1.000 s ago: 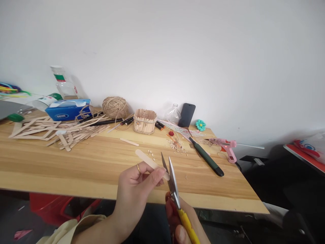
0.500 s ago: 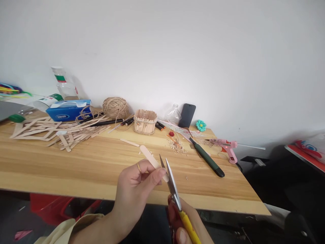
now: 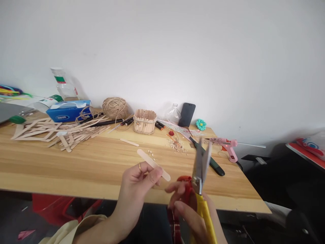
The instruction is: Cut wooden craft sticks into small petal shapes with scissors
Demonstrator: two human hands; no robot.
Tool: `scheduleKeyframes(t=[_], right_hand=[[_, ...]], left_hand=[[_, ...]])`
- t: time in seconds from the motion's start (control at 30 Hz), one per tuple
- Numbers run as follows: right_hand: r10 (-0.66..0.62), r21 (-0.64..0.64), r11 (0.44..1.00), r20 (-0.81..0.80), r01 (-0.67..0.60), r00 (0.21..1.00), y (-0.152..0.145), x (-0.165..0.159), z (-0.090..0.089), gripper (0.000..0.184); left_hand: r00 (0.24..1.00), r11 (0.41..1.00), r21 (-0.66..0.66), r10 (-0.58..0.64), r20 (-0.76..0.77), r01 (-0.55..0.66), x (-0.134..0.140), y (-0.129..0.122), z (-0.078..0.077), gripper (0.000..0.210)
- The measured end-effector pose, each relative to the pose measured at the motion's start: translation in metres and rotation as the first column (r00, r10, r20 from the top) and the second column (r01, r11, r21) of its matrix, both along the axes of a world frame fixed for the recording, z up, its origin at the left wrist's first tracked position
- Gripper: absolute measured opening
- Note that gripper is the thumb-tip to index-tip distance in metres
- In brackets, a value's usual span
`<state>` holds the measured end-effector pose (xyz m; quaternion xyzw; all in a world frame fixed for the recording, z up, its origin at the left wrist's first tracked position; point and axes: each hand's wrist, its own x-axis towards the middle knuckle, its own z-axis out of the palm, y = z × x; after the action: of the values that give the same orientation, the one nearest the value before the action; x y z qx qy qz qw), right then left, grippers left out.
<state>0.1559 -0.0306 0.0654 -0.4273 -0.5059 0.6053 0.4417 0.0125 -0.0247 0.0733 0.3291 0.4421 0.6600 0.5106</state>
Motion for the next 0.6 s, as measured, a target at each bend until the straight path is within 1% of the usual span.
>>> scheduleKeyframes(t=[0.07,0.13,0.2,0.27,0.33,0.43,0.53,0.6], right_hand=[[-0.084,0.028,0.996,-0.013,0.084,0.996,0.004,-0.006,0.003,0.025],[-0.109,0.049,0.993,-0.024,0.11,0.994,0.007,-0.011,0.007,0.023],[-0.134,0.09,0.987,-0.009,0.134,0.991,0.008,-0.014,0.011,0.023],[-0.162,0.127,0.979,0.03,0.157,0.986,0.008,-0.015,0.013,0.022],[-0.177,0.144,0.975,0.048,0.169,0.983,0.008,-0.013,0.014,0.02],[-0.107,0.134,0.986,0.047,0.1,0.993,0.008,-0.007,0.016,0.015],[-0.013,0.102,0.995,0.075,0.005,0.997,0.01,-0.002,0.023,0.013],[0.022,0.056,0.998,0.133,-0.029,0.991,0.011,0.0,0.03,0.014]], left_hand=[[0.998,0.999,-0.032,0.01,0.058,-0.008,0.005,-0.003,-0.002,0.026],[0.994,0.999,-0.04,-0.017,0.104,0.021,0.009,-0.006,-0.004,0.024],[0.991,0.998,-0.023,-0.063,0.115,0.066,0.01,-0.009,-0.005,0.02],[0.995,0.997,-0.001,-0.073,0.074,0.073,0.01,-0.009,-0.006,0.017],[0.998,0.997,0.02,-0.068,-0.013,0.068,0.008,-0.009,-0.006,0.013],[0.991,0.995,0.038,-0.086,-0.103,0.09,0.003,-0.009,-0.004,0.012],[0.993,0.996,-0.009,-0.089,-0.076,0.088,-0.007,-0.008,0.001,0.009],[0.988,0.993,-0.052,-0.11,-0.11,0.105,-0.015,-0.007,0.006,0.007]])
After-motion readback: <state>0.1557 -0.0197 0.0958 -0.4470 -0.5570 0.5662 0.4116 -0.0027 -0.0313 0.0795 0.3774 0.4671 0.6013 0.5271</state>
